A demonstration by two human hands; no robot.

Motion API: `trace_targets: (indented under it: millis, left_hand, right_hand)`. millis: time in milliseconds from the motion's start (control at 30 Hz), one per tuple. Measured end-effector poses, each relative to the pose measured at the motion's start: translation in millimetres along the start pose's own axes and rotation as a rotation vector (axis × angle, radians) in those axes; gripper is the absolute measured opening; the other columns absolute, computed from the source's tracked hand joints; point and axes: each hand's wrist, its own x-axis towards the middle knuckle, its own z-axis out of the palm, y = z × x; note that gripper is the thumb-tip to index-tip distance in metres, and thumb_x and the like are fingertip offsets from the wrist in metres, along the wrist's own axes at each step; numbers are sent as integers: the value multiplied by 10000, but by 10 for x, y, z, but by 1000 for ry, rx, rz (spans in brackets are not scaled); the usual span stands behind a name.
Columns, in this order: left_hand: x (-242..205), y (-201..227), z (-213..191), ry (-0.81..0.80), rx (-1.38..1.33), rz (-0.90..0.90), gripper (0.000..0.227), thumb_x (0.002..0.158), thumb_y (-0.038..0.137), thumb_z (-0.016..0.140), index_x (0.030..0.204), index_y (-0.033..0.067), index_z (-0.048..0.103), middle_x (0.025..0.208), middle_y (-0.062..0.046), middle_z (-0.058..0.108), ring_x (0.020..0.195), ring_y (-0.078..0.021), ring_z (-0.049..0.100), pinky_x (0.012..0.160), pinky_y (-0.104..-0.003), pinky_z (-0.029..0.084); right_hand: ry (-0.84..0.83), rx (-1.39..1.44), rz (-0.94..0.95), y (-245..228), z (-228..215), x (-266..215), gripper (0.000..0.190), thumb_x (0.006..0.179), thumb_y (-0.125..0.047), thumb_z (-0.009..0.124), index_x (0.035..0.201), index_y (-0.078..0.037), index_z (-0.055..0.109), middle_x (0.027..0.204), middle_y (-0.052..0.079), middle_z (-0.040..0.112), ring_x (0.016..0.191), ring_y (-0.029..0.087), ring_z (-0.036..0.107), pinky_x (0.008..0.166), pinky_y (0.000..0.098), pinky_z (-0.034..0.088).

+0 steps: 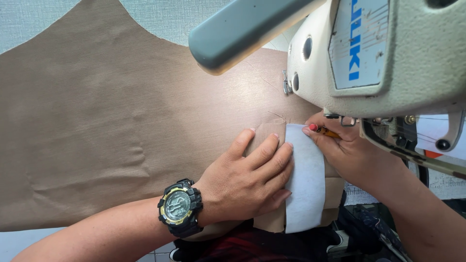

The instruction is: Preparing fabric by cutting interfacing material, marking the fabric with a pencil, and trimming the pieces at a sewing workstation.

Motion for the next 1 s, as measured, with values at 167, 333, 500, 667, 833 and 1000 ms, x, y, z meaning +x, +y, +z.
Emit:
trace_targets:
  millis: [167,333,500,667,833,1000]
  left_hand:
    - [7,6,6,-12,-5,10,436,994,433,659,1191,46,695,1299,-139,637,1184,-314,623,952,-518,470]
    - [15,10,-7,-8,10,7,423,988,422,664,1181,47,693,1290,-141,635,1186,-318,627,937,-516,471]
    - [2,11,8,3,-4,-2,435,979,428,680,1179,42,696,1294,-144,645,1188,-319,630,945,-523,473]
    - [1,13,14,6,-7,-1,450,970,444,681,1177,45,697,1296,-145,652,1183,-320,631,950,-528,472]
    - [2,11,12,9,-6,0,462,969,462,678,1181,51,693,1294,-136,651,1184,-318,630,951,-525,466]
    - [12,-1,-88,111,-106,46,356,1017,350,583,1103,27,704,1227,-155,674,1124,-326,669,928,-504,466]
  right_hand:
    - [-26,70,198,247,94,-32,132,1029,-201,593,997,-150,710,977,-66,691,984,73,559,1014,234,379]
    - [-155,132,520,93,-7,-3,194,1029,-296,533,1107,-178,667,1176,-77,616,1185,39,490,1141,229,276]
    - [28,-193,-79,-96,-108,-98,59,981,-155,638,1031,-161,608,812,-6,520,743,120,482,781,263,411]
    - [23,-160,-260,-131,-119,-105,101,1012,-53,556,931,-112,549,780,-13,447,695,119,422,752,232,404]
    - [62,-180,-184,-234,-111,-38,25,973,-128,644,971,-114,665,765,-10,665,679,143,557,729,298,448]
    - [-232,267,-134,-101,-296,-114,154,1037,-80,472,967,-94,609,909,27,574,831,162,497,811,295,391]
